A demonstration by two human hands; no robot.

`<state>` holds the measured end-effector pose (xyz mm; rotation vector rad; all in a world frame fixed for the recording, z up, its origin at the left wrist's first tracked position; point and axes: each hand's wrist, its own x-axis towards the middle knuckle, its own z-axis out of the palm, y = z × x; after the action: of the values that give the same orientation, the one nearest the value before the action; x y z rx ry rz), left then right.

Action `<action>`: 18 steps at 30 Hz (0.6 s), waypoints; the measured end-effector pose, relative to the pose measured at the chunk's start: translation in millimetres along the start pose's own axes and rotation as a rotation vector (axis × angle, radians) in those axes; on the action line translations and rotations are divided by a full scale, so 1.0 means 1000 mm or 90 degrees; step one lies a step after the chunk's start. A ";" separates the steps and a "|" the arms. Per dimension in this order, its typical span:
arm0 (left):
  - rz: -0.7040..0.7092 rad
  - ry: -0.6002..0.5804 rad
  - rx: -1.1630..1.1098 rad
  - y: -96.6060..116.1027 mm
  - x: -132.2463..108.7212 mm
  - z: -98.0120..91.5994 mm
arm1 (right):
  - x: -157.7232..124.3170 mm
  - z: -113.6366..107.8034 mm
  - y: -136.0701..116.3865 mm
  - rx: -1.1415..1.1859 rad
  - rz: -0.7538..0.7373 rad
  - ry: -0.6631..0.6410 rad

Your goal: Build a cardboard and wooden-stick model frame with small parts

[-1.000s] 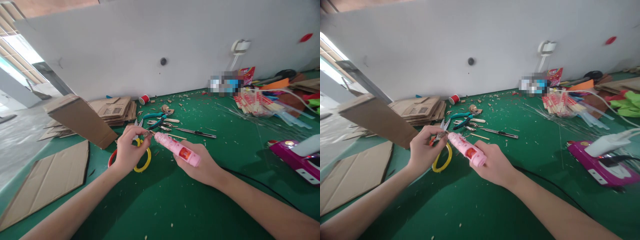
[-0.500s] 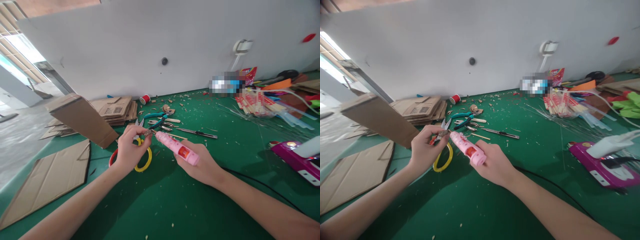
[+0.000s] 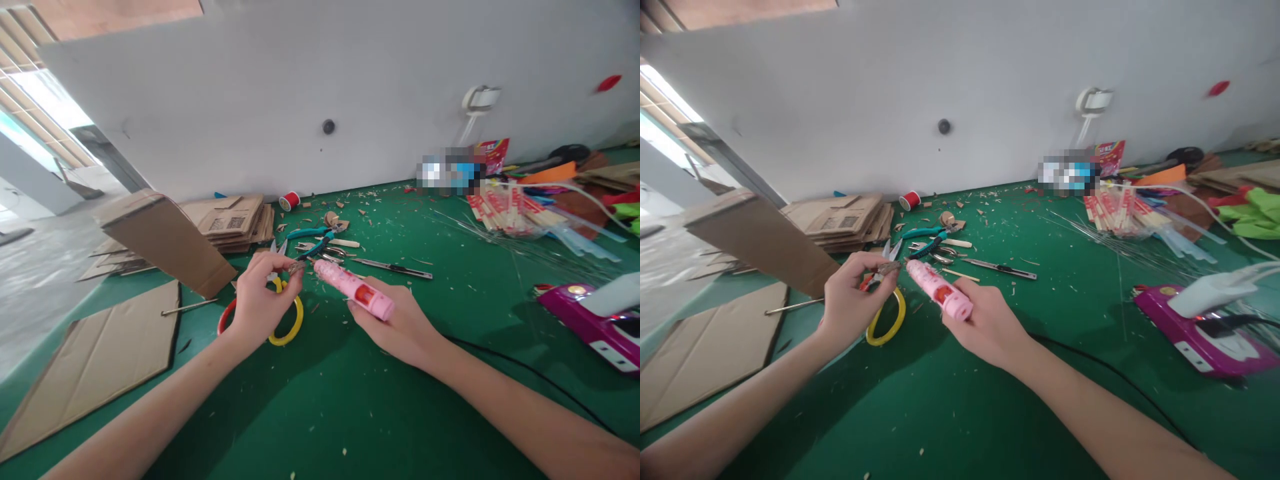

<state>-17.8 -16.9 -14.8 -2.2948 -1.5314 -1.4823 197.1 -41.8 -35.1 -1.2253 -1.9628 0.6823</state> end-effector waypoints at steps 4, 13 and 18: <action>0.000 -0.010 -0.005 -0.001 0.000 0.001 | 0.012 -0.015 0.006 -0.005 0.046 0.057; 0.002 -0.078 0.001 -0.005 -0.003 0.003 | 0.051 -0.082 0.072 -0.344 0.138 0.215; 0.009 -0.126 0.002 -0.002 -0.005 0.004 | 0.055 -0.076 0.092 -0.388 0.280 0.172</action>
<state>-16.9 -17.2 -21.9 -2.5113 -1.5541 -1.2813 290.7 51.0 -41.0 -2.0361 -1.7334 0.0871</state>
